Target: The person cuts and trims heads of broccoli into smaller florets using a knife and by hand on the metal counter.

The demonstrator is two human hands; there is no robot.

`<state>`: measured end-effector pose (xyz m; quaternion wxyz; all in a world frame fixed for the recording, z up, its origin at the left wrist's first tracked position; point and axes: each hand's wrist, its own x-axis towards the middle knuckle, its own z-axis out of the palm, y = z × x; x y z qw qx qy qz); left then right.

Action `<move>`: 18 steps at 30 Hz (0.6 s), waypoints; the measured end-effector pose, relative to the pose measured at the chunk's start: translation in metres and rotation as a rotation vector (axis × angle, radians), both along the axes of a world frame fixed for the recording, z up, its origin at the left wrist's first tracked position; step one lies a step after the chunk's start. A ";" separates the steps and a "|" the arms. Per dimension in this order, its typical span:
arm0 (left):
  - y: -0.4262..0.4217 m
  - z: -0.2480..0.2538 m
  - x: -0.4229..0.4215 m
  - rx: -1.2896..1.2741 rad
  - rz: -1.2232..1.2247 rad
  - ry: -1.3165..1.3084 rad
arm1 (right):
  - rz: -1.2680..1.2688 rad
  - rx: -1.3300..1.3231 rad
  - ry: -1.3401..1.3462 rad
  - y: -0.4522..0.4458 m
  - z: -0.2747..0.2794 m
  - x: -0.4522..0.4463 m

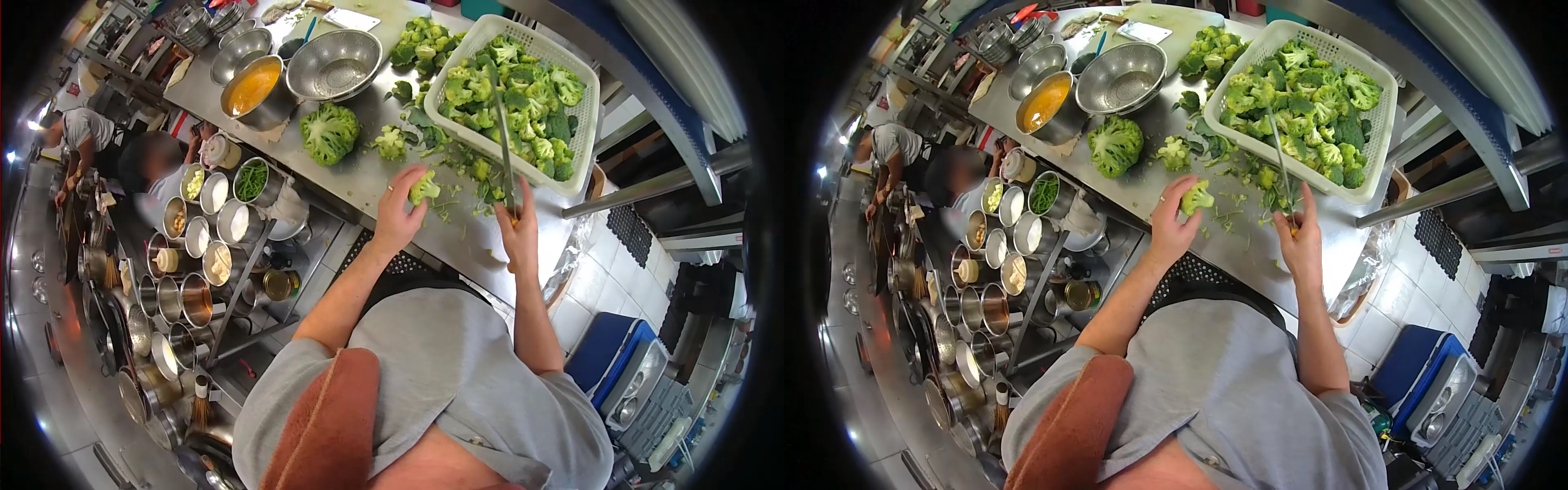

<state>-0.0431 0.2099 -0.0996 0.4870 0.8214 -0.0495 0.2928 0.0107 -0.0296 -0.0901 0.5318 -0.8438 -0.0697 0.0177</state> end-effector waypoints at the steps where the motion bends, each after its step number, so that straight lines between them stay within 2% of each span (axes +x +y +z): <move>1: -0.001 -0.003 0.008 -0.017 0.004 0.059 | -0.040 0.030 0.037 -0.005 -0.001 0.000; 2: -0.002 -0.006 0.017 -0.014 -0.006 0.050 | -0.049 0.033 0.029 -0.008 -0.001 0.000; 4: -0.007 0.005 0.040 0.078 -0.179 0.217 | -0.139 0.196 0.124 -0.015 0.000 -0.001; 6: -0.020 0.032 0.076 0.012 -0.156 0.079 | -0.173 0.229 0.128 -0.022 0.003 -0.005; 8: -0.028 0.056 0.113 0.189 0.055 -0.171 | -0.169 0.252 0.241 -0.028 0.010 -0.009; 9: -0.025 0.052 0.127 0.190 0.045 -0.168 | -0.179 0.255 0.244 -0.029 0.008 -0.013; 11: -0.020 0.036 0.148 0.703 0.245 -0.250 | -0.160 0.251 0.187 -0.031 0.004 -0.016; 12: -0.019 0.033 0.140 0.701 0.237 -0.259 | -0.168 0.263 0.148 -0.031 0.000 -0.019; 14: -0.017 0.024 0.105 0.431 0.129 -0.161 | -0.161 0.247 0.134 -0.035 -0.002 -0.023; 16: -0.022 -0.015 0.084 0.229 -0.169 0.243 | -0.174 0.220 0.138 -0.038 -0.003 -0.027; 18: -0.043 -0.040 0.089 0.273 -0.140 0.307 | -0.172 0.170 0.149 -0.040 -0.001 -0.029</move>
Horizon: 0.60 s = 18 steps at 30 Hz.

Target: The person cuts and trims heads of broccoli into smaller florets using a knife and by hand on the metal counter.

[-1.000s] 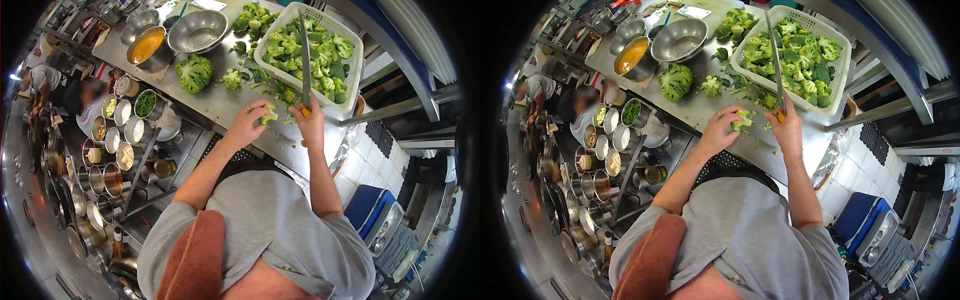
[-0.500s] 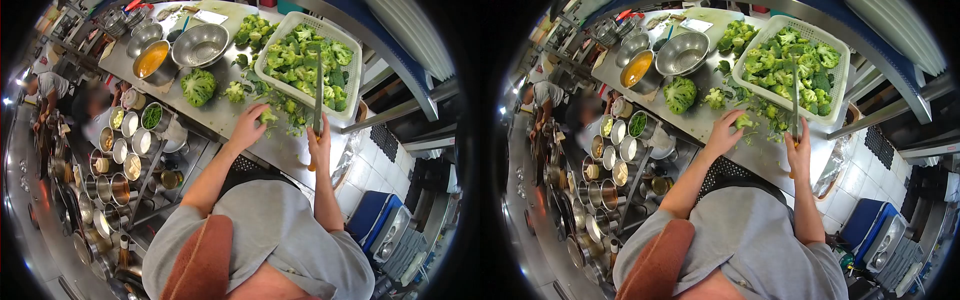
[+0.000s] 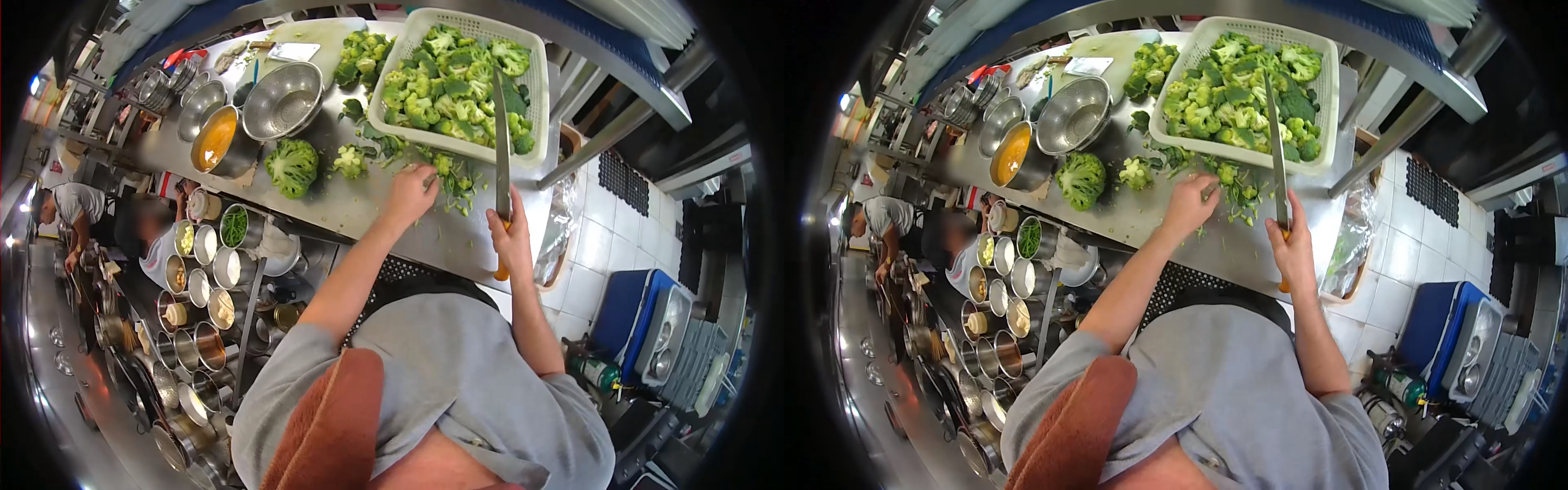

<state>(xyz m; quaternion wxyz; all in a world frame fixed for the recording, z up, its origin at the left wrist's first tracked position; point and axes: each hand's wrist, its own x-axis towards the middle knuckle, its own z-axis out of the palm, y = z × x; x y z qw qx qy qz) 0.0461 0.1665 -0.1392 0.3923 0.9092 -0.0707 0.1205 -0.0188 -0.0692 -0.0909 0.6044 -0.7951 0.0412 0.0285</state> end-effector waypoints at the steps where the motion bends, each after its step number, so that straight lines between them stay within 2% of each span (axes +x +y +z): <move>1: -0.012 -0.008 0.004 0.046 0.048 0.040 | 0.008 0.012 0.030 0.002 0.004 0.002; 2: -0.019 -0.013 0.011 0.039 0.046 0.041 | 0.017 0.024 0.054 0.003 0.006 0.004; 4: -0.028 -0.016 0.024 0.174 0.132 -0.167 | 0.023 0.032 0.074 0.004 0.006 0.007; 8: -0.017 -0.010 0.024 0.188 0.101 -0.175 | 0.074 0.033 0.072 0.009 0.012 0.010; 10: -0.006 0.008 0.006 -0.246 0.024 0.090 | 0.085 -0.016 0.083 0.012 0.019 0.009; 11: -0.002 0.006 -0.001 -0.240 0.022 0.096 | 0.081 -0.009 0.088 0.012 0.014 0.009; 13: 0.006 0.001 -0.016 -0.799 -0.077 0.235 | 0.078 0.030 0.077 0.013 0.001 0.012; 17: 0.010 0.019 -0.041 -0.774 -0.112 0.247 | 0.122 0.033 -0.103 0.031 -0.003 0.023; 18: 0.009 0.026 -0.046 -0.663 -0.171 0.208 | 0.133 0.048 -0.148 0.038 0.001 0.026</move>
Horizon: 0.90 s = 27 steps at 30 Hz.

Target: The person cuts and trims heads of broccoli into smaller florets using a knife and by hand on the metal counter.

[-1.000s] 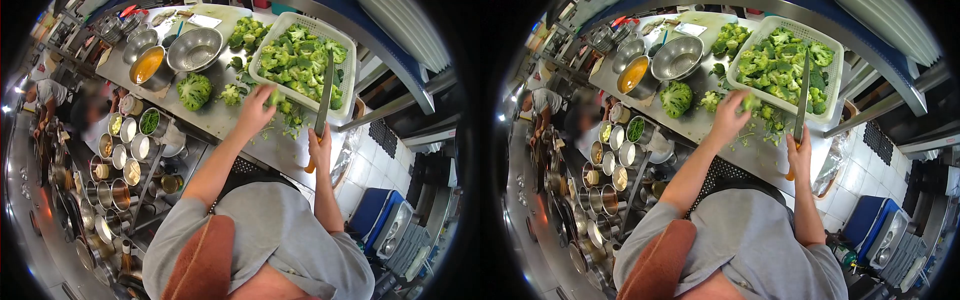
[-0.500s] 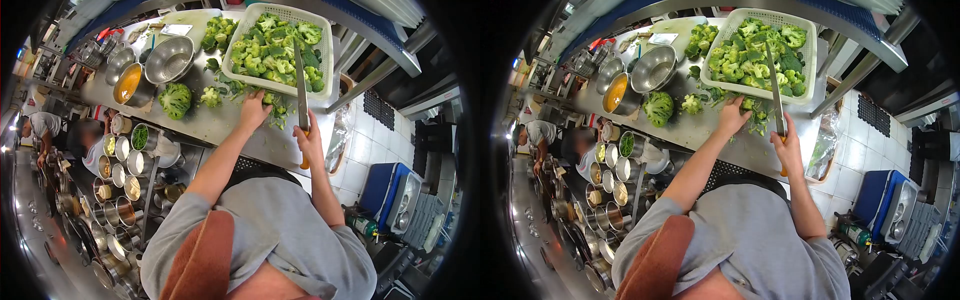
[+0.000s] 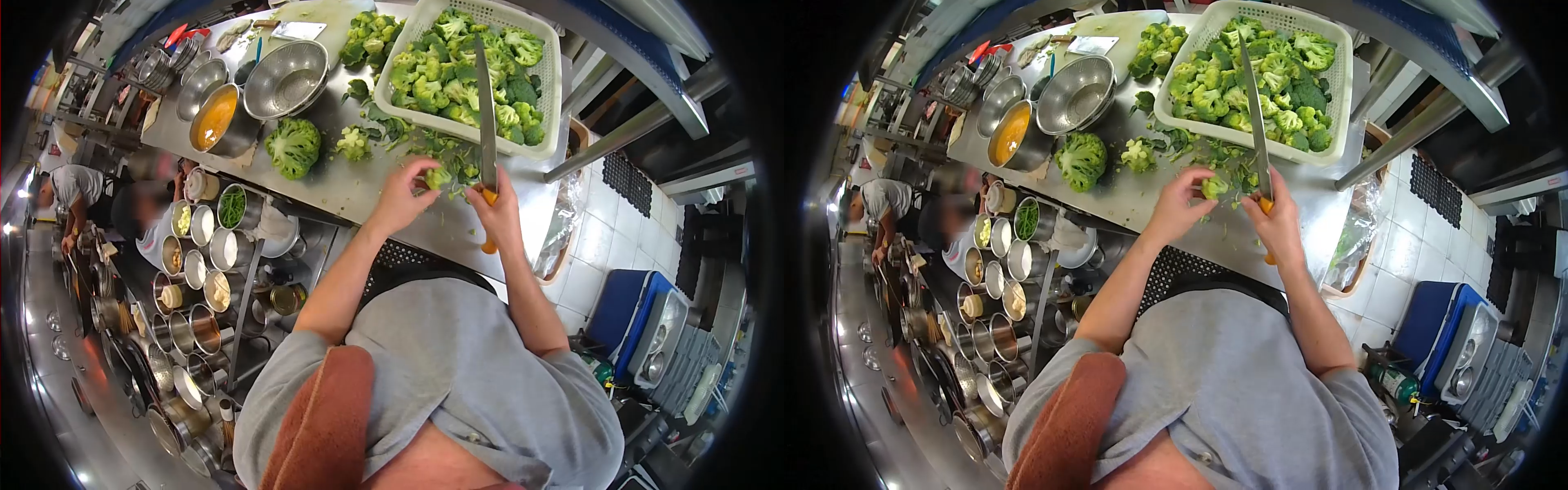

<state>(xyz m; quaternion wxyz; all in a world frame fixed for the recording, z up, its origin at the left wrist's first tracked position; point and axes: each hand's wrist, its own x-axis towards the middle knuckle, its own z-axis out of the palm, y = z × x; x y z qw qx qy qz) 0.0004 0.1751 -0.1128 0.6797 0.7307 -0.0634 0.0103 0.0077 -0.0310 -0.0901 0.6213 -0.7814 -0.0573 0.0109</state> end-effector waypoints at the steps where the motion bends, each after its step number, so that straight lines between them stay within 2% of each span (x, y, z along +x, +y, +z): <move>1: -0.001 0.009 -0.005 0.102 -0.048 -0.067 | 0.015 0.019 -0.045 0.005 0.004 0.002; 6: -0.004 0.034 -0.024 0.369 -0.026 -0.241 | 0.146 0.035 0.115 0.018 0.008 0.011; 8: -0.005 0.029 -0.028 0.461 -0.062 -0.264 | 0.140 -0.139 -0.046 0.019 0.009 0.008; 9: -0.007 0.026 -0.030 0.459 -0.053 -0.263 | 0.115 -0.246 -0.311 0.022 0.008 0.006; 12: -0.007 0.019 -0.035 0.498 -0.055 -0.229 | 0.140 -0.277 -0.150 0.024 0.018 0.000; 13: -0.007 0.018 -0.036 0.448 -0.025 -0.249 | 0.140 -0.276 -0.149 0.027 0.015 -0.001; 15: -0.006 0.017 -0.036 0.396 -0.002 -0.269 | 0.039 -0.030 -0.012 0.031 0.005 -0.001; 16: -0.005 0.018 -0.035 0.354 0.008 -0.253 | 0.033 -0.033 -0.009 0.030 0.005 0.000; 18: -0.006 0.021 -0.037 0.304 0.005 -0.235 | -0.004 0.130 0.151 0.027 0.005 0.002; 20: -0.008 0.024 -0.038 -0.104 0.007 -0.022 | -0.036 0.130 0.152 0.016 0.012 0.006; 24: 0.003 0.026 -0.030 -0.276 -0.014 0.004 | -0.049 0.089 0.209 -0.015 0.014 0.017; 27: 0.011 0.028 -0.014 -0.217 -0.001 0.028 | -0.090 0.062 0.097 -0.023 0.012 0.016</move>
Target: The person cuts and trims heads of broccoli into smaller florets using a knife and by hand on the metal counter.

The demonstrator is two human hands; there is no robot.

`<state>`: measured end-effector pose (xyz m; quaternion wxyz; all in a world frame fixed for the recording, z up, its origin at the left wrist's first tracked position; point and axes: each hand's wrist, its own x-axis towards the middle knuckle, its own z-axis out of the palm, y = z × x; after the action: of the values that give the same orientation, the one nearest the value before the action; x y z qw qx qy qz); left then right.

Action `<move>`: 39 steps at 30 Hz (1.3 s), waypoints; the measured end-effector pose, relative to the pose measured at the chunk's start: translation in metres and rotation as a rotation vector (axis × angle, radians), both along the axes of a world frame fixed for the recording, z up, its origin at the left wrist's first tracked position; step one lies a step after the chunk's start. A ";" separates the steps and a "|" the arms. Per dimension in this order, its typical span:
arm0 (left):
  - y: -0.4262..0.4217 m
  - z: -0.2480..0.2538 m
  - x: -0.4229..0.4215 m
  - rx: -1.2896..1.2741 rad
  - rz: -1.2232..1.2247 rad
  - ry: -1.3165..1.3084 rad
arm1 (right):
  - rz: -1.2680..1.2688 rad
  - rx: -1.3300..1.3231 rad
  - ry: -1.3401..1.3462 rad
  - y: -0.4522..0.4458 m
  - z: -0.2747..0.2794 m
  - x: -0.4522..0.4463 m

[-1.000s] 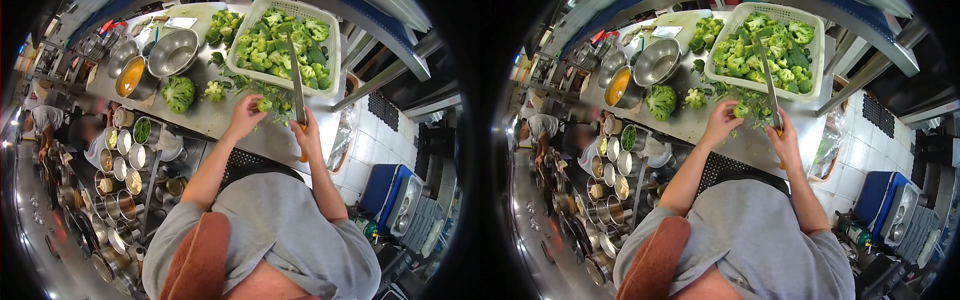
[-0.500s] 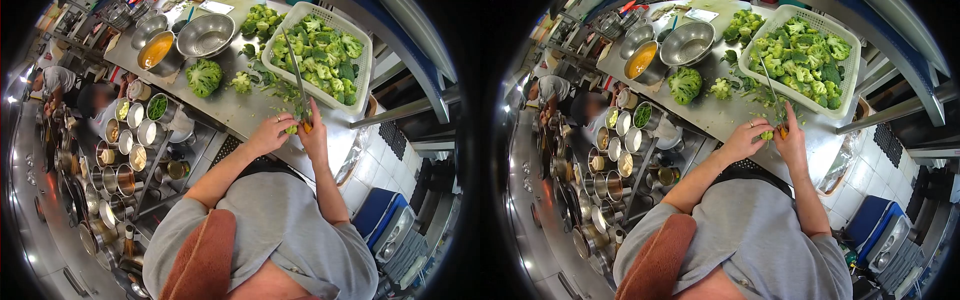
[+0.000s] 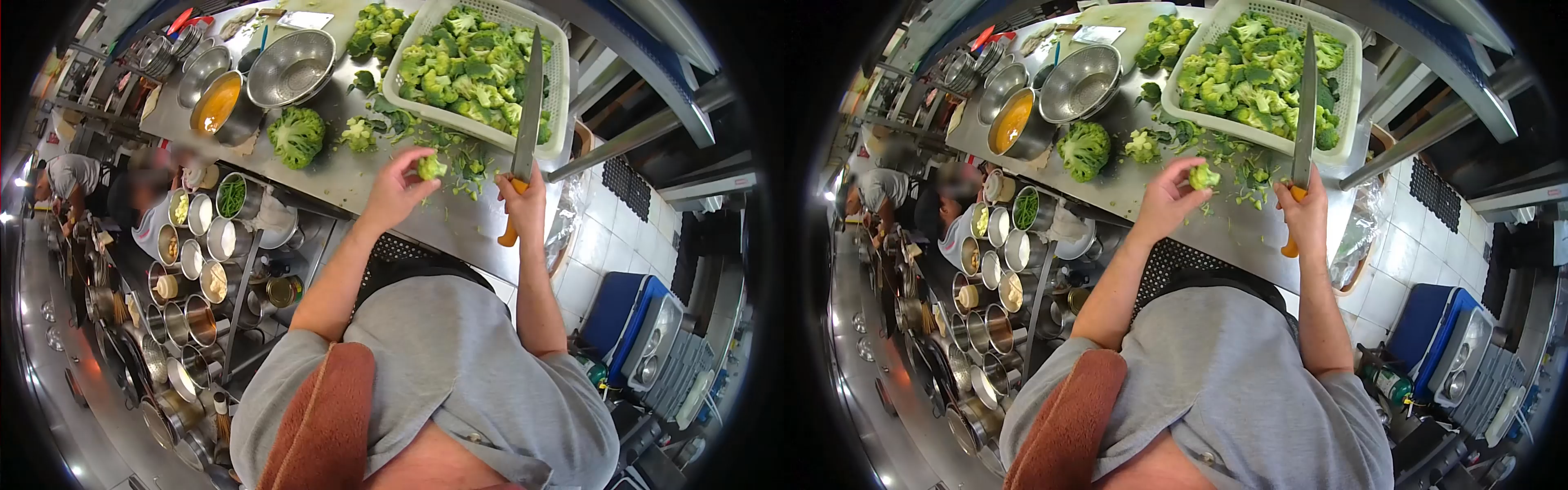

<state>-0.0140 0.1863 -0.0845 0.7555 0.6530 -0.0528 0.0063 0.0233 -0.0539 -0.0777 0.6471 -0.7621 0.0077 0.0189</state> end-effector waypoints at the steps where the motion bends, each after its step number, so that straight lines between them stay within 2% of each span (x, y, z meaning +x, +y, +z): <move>1: 0.002 0.006 0.007 0.045 0.012 0.017 | -0.017 -0.017 -0.053 -0.002 0.000 -0.001; 2: 0.003 0.014 0.020 0.183 0.023 -0.097 | -0.027 -0.017 -0.053 -0.003 0.001 -0.003; 5: -0.013 0.058 0.064 0.171 0.087 -0.136 | -0.063 -0.062 -0.070 0.000 0.003 -0.009; 6: -0.022 0.082 0.077 0.414 0.322 -0.328 | -0.081 -0.077 -0.053 0.000 0.003 -0.010; 8: -0.023 0.093 0.084 0.657 0.569 -0.524 | -0.090 -0.091 -0.044 -0.002 0.004 -0.009; 10: -0.017 0.077 0.086 0.847 0.339 -0.514 | -0.118 -0.112 -0.046 -0.010 -0.003 -0.010; 12: -0.034 0.033 0.074 0.789 -0.013 -0.039 | -0.140 -0.144 -0.095 -0.015 -0.007 -0.010; 13: -0.046 0.010 0.067 0.881 -0.133 -0.163 | -0.155 -0.179 -0.142 -0.017 -0.010 -0.011; 14: -0.058 -0.032 0.066 0.932 -0.122 -0.327 | -0.161 -0.176 -0.136 -0.020 -0.016 -0.013; 15: -0.072 -0.054 0.064 0.953 -0.047 -0.341 | -0.165 -0.157 -0.159 -0.023 -0.025 -0.015; 18: -0.083 -0.079 0.067 1.102 0.103 -0.363 | -0.112 -0.083 -0.133 -0.020 -0.030 -0.017; 20: -0.077 -0.083 0.073 0.956 0.034 -0.397 | -0.073 -0.077 -0.113 -0.019 -0.031 -0.016; 21: -0.073 -0.077 0.069 0.979 0.059 -0.381 | -0.063 -0.074 -0.108 -0.018 -0.032 -0.018; 23: -0.070 -0.058 0.065 0.747 0.181 -0.348 | -0.018 -0.078 -0.085 -0.014 -0.027 -0.019; 25: -0.064 -0.053 0.065 0.765 0.171 -0.320 | -0.012 -0.085 -0.032 -0.009 -0.021 -0.021; 28: -0.064 -0.050 0.059 0.682 0.234 -0.376 | 0.016 -0.080 -0.008 -0.004 -0.018 -0.020; 30: -0.062 -0.058 0.051 0.602 0.233 -0.313 | 0.025 -0.083 -0.023 -0.006 -0.028 -0.016; 31: -0.058 -0.062 0.053 0.598 0.224 -0.319 | 0.022 -0.086 -0.039 -0.008 -0.032 -0.014; 33: -0.047 -0.072 0.050 0.712 0.026 -0.307 | 0.033 -0.066 -0.017 -0.009 -0.034 -0.015; 37: -0.053 -0.077 0.053 0.727 -0.010 -0.334 | 0.008 -0.009 -0.029 -0.006 -0.031 -0.014; 39: -0.056 -0.072 0.053 0.785 0.076 -0.287 | 0.014 -0.033 -0.012 -0.007 -0.026 -0.016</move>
<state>0.0393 0.1302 -0.1569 0.4335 0.8854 -0.1316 0.1043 0.0073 -0.0612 -0.1035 0.6344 -0.7728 -0.0014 0.0188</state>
